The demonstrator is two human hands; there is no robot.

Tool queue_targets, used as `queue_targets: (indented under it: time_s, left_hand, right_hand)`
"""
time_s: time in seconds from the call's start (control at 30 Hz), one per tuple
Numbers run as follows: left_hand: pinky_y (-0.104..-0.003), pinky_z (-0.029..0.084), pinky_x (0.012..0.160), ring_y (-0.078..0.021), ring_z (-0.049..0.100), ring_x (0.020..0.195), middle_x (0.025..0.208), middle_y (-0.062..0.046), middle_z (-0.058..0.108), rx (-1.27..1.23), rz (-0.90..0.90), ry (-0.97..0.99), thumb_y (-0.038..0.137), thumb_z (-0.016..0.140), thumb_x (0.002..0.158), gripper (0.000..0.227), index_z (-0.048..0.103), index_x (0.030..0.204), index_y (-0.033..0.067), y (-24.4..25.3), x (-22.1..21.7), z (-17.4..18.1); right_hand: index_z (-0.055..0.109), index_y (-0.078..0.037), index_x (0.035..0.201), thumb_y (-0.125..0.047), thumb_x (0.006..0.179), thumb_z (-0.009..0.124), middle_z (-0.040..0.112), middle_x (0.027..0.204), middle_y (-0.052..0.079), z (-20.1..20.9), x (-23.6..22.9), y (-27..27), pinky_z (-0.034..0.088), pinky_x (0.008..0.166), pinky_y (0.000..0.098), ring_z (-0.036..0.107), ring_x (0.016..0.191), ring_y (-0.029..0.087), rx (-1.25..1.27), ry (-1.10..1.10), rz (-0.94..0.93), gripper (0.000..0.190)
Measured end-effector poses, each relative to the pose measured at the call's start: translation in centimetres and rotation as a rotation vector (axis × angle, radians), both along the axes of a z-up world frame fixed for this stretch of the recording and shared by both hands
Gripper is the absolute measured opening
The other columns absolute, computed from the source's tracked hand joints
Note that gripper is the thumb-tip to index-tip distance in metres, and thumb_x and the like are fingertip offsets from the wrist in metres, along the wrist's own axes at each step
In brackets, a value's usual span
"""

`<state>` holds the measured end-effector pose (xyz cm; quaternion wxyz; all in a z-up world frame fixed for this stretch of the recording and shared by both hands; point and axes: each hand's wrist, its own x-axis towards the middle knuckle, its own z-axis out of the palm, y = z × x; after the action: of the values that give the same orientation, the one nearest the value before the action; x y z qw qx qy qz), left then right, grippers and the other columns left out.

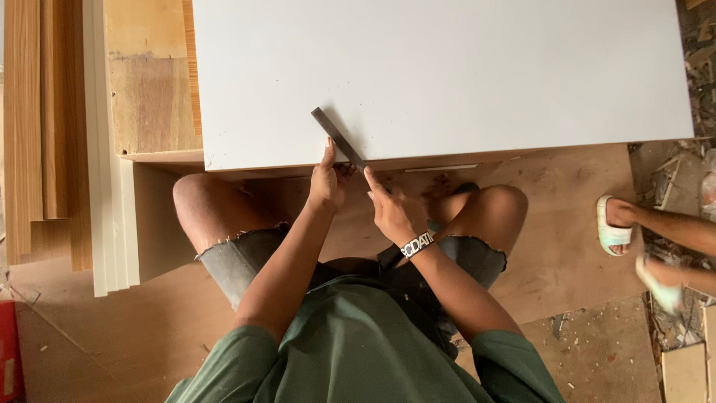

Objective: The person cleans and smooths the edges of a white laminate wood panel using a metal file by hand while sitting on the floor of a workshop.

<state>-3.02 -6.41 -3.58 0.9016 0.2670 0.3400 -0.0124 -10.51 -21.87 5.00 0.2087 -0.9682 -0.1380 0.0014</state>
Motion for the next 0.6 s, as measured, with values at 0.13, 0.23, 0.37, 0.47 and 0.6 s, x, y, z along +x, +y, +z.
queue_targets:
  time_s: [0.13, 0.23, 0.37, 0.47, 0.6]
  left_hand:
    - [-0.042, 0.063, 0.078, -0.0286, 0.071, 0.071, 0.083, -0.018, 0.071, -0.001, 0.005, 0.003, 0.038, 0.087, 0.085, 0.046, 0.072, 0.093, -0.0041, 0.3, -0.3, -0.4]
    - [-0.044, 0.061, 0.082, -0.0275, 0.071, 0.073, 0.085, -0.016, 0.071, 0.009, 0.012, 0.027, 0.039, 0.085, 0.087, 0.044, 0.070, 0.097, -0.0018, 0.2, -0.8, 1.5]
    - [-0.037, 0.059, 0.079, -0.0242, 0.064, 0.072, 0.083, -0.010, 0.056, -0.038, -0.023, 0.038, 0.048, 0.083, 0.086, 0.056, 0.059, 0.107, 0.0021, -0.6, -0.9, 2.8]
    - [-0.037, 0.057, 0.079, -0.0231, 0.061, 0.074, 0.086, -0.010, 0.051, -0.036, -0.053, 0.042, 0.050, 0.081, 0.088, 0.062, 0.053, 0.114, 0.0004, -0.7, -1.2, 3.7]
    - [-0.047, 0.056, 0.082, -0.0290, 0.060, 0.079, 0.092, -0.016, 0.048, 0.016, -0.071, 0.034, 0.044, 0.076, 0.095, 0.066, 0.048, 0.123, -0.0098, -0.4, -1.4, 3.8]
  right_hand:
    - [0.039, -0.044, 0.158, -0.038, 0.107, 0.046, 0.069, 0.100, 0.030, -1.5, 0.2, -0.1, 0.057, 0.052, 0.0448, 0.073, 0.076, 0.048, 0.005, 0.021, 0.004, 0.052]
    - [0.035, -0.045, 0.159, -0.039, 0.107, 0.046, 0.070, 0.099, 0.028, -0.1, -0.5, 0.3, 0.058, 0.053, 0.0420, 0.074, 0.077, 0.045, -0.020, 0.030, -0.024, 0.053]
    - [0.039, -0.042, 0.158, -0.037, 0.108, 0.044, 0.070, 0.099, 0.029, 0.4, -0.8, 0.3, 0.058, 0.055, 0.0453, 0.075, 0.080, 0.046, 0.017, 0.046, -0.031, 0.050]
    - [0.039, -0.042, 0.158, -0.036, 0.108, 0.045, 0.070, 0.100, 0.029, 0.3, -0.5, 0.1, 0.058, 0.055, 0.0460, 0.074, 0.080, 0.046, 0.018, 0.040, -0.013, 0.051]
    - [0.036, -0.048, 0.158, -0.040, 0.107, 0.044, 0.072, 0.098, 0.024, -4.3, 0.2, -1.3, 0.058, 0.053, 0.0448, 0.075, 0.075, 0.042, -0.069, 0.002, 0.023, 0.052]
